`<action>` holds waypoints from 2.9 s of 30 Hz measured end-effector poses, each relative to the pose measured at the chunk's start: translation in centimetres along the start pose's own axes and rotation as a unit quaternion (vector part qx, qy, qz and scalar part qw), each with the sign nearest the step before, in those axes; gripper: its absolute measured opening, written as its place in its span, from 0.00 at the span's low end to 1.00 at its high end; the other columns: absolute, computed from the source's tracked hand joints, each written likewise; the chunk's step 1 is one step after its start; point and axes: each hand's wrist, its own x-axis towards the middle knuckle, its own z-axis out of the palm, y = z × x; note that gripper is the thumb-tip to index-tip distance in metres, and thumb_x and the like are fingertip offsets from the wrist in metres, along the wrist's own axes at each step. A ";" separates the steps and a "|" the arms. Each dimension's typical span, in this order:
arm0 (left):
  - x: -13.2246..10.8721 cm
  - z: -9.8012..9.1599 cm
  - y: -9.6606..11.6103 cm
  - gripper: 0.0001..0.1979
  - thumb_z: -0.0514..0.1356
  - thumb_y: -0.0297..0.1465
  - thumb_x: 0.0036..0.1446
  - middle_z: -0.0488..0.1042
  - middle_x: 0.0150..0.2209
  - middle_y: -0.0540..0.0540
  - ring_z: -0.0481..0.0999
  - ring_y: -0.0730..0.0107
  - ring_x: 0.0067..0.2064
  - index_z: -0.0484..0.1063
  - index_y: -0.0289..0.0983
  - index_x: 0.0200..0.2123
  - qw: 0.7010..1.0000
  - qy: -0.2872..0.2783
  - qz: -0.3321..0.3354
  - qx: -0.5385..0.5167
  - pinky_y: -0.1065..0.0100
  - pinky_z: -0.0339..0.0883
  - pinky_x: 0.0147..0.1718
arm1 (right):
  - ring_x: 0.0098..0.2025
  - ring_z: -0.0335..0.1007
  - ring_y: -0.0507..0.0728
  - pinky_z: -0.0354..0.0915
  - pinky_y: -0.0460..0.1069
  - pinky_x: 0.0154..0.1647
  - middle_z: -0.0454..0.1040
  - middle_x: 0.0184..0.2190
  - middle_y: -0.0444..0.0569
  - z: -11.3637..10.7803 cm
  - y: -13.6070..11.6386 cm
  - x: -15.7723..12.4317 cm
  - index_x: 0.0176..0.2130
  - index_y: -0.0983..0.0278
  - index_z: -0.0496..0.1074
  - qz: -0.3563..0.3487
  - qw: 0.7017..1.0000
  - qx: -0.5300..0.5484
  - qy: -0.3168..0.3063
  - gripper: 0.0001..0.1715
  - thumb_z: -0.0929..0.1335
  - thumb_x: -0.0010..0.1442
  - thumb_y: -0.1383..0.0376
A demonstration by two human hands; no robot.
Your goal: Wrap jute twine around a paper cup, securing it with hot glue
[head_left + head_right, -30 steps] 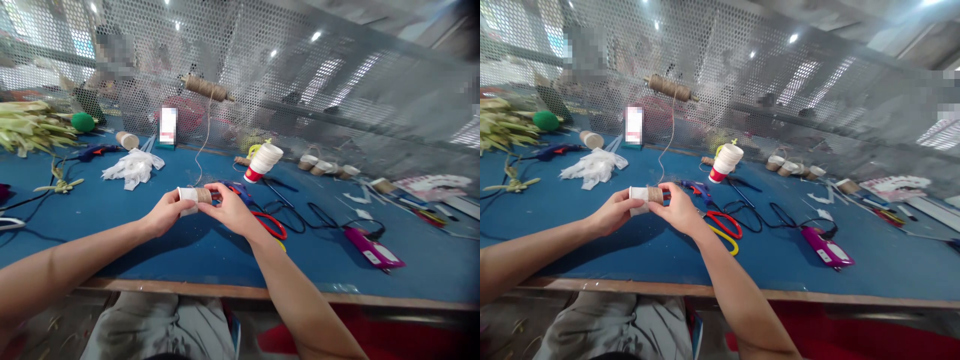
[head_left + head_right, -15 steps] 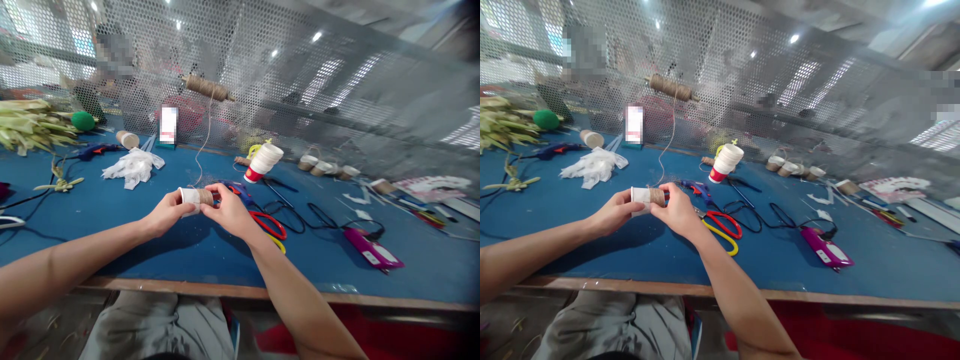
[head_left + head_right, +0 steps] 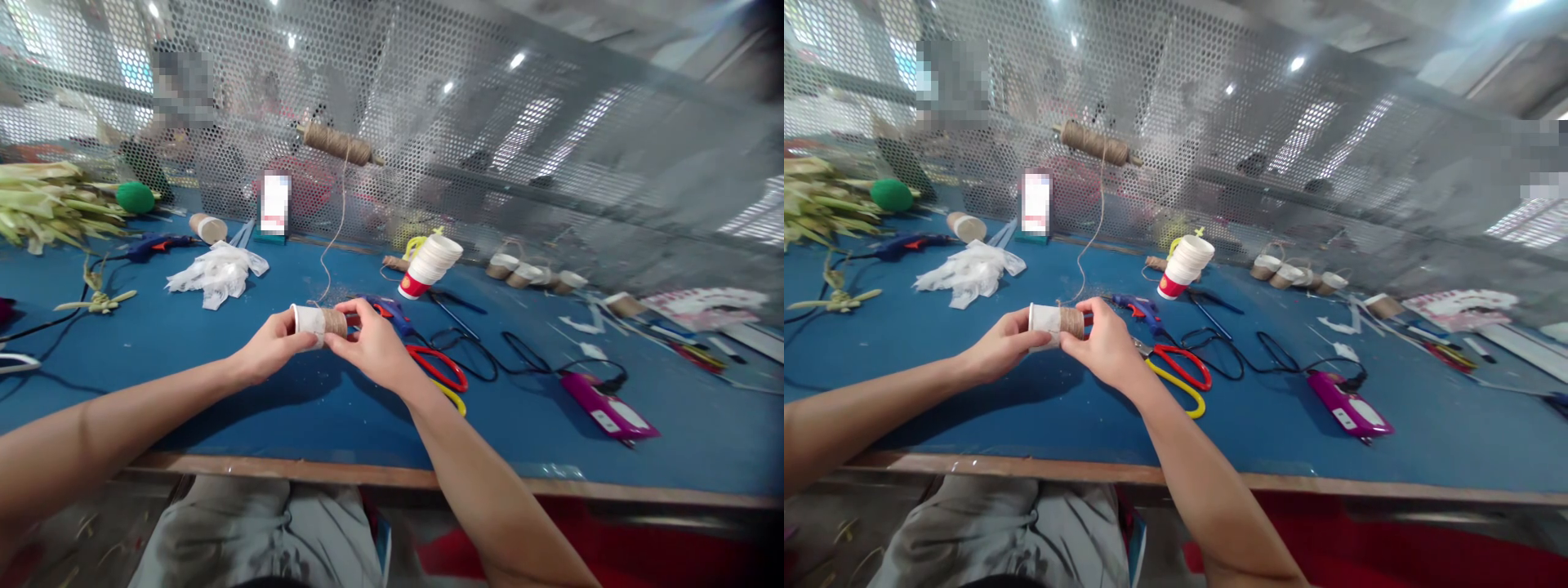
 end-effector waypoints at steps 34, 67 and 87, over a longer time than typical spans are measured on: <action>-0.2 -0.1 0.7 0.15 0.63 0.30 0.39 0.76 0.29 0.46 0.73 0.68 0.32 0.72 0.30 0.34 0.999 -0.016 -0.020 0.047 0.70 0.64 0.36 | 0.35 0.67 0.53 0.66 0.52 0.37 0.68 0.35 0.49 -1.2 0.0 0.1 0.36 0.65 0.61 0.034 0.990 0.103 -0.095 0.15 0.67 0.47 0.64; -0.3 -0.9 -0.1 0.19 0.53 0.40 0.52 0.67 0.22 0.49 0.62 0.76 0.25 0.70 0.29 0.23 0.972 -0.084 0.052 0.212 0.74 0.57 0.26 | 0.41 0.68 0.52 0.64 0.50 0.44 0.72 0.41 0.47 -0.2 0.4 0.3 0.44 0.63 0.66 -0.043 0.972 0.168 -0.160 0.15 0.62 0.56 0.62; 1.1 -0.9 -1.0 0.19 0.52 0.39 0.50 0.67 0.23 0.49 0.63 0.73 0.26 0.72 0.28 0.27 0.959 -0.042 0.014 0.280 0.73 0.59 0.28 | 0.33 0.70 0.63 0.62 0.50 0.31 0.72 0.22 0.57 -5.9 8.4 6.0 0.17 0.66 0.67 0.257 0.933 -0.251 0.018 0.06 0.69 0.40 0.71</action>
